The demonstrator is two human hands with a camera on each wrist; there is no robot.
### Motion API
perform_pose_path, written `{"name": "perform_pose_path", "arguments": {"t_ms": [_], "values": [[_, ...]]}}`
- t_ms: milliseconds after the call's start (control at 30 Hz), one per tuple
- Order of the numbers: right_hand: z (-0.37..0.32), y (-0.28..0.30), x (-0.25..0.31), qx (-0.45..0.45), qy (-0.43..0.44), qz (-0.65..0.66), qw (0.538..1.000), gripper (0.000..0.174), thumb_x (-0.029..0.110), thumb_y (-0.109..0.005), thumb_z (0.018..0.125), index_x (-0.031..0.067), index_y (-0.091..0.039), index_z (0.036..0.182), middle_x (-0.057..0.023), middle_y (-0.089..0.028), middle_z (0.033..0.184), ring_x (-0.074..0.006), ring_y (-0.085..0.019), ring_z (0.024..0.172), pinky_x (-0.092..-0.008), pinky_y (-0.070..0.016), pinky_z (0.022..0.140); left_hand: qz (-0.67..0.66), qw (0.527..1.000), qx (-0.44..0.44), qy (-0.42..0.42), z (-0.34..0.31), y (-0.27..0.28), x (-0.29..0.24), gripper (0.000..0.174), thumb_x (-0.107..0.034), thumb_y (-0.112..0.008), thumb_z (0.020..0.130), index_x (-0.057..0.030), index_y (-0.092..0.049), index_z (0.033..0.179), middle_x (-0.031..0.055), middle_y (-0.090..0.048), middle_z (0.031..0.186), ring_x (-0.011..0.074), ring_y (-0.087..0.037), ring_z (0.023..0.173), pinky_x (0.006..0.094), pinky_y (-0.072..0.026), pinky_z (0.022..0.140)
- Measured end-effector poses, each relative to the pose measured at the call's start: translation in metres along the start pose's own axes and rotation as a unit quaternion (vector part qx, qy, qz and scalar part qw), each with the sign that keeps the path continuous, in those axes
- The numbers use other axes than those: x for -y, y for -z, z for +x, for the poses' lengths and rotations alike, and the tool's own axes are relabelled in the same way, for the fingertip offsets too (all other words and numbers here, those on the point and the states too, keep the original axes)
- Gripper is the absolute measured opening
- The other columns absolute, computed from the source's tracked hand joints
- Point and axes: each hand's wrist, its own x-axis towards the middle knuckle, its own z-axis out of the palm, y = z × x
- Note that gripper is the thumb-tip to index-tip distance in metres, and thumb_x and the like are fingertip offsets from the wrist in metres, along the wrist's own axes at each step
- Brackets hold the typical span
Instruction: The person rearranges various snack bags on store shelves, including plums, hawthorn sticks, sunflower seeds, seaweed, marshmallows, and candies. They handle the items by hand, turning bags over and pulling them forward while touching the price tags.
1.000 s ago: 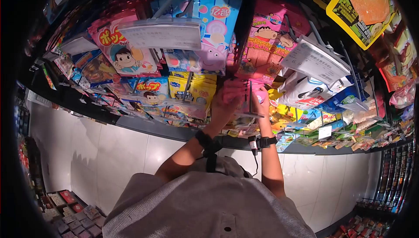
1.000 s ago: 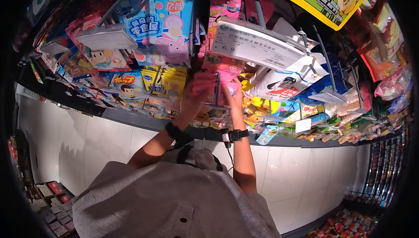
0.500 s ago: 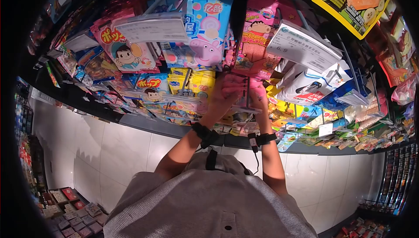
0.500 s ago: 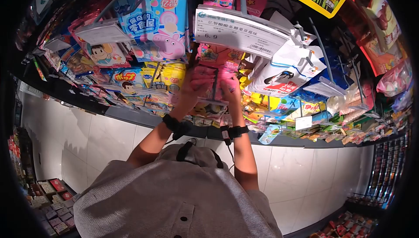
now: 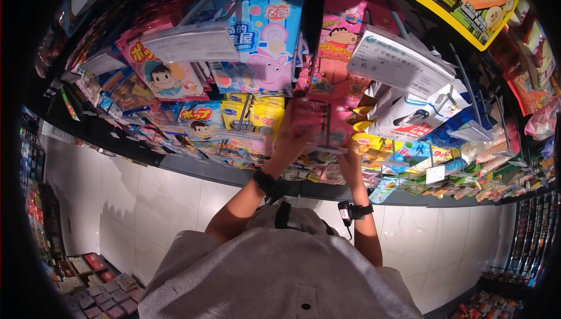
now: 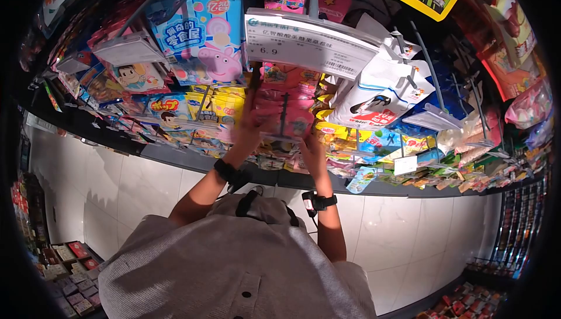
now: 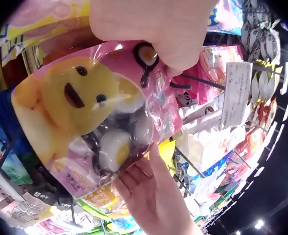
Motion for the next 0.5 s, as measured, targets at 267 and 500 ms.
{"name": "perform_pose_path", "arguments": {"t_ms": [267, 500], "values": [[-0.03, 0.016, -0.002, -0.046, -0.065, -0.06, 0.995, 0.009, 0.004, -0.063, 0.081, 0.0, -0.054, 0.082, -0.0037, -0.056, 0.072, -0.008, -0.054, 0.061, -0.0214, -0.0431, 0.055, 0.191, 0.981, 0.011, 0.021, -0.031, 0.015, 0.044, 0.071, -0.012, -0.066, 0.076, -0.0043, -0.027, 0.134, 0.0027, -0.051, 0.079, 0.01, -0.046, 0.061, 0.0227, -0.04, 0.055], [-0.041, -0.002, 0.014, 0.022, -0.09, 0.161, 0.983, 0.016, 0.0, -0.058, 0.081, 0.0012, -0.053, 0.097, 0.0009, -0.052, 0.068, -0.0052, -0.049, 0.056, -0.0184, -0.0385, 0.051, 0.129, 0.991, 0.014, 0.031, -0.033, 0.017, 0.043, 0.065, -0.005, -0.061, 0.076, -0.0037, -0.03, 0.132, 0.0026, -0.046, 0.075, 0.0114, -0.042, 0.061, 0.0245, -0.0373, 0.055]]}}
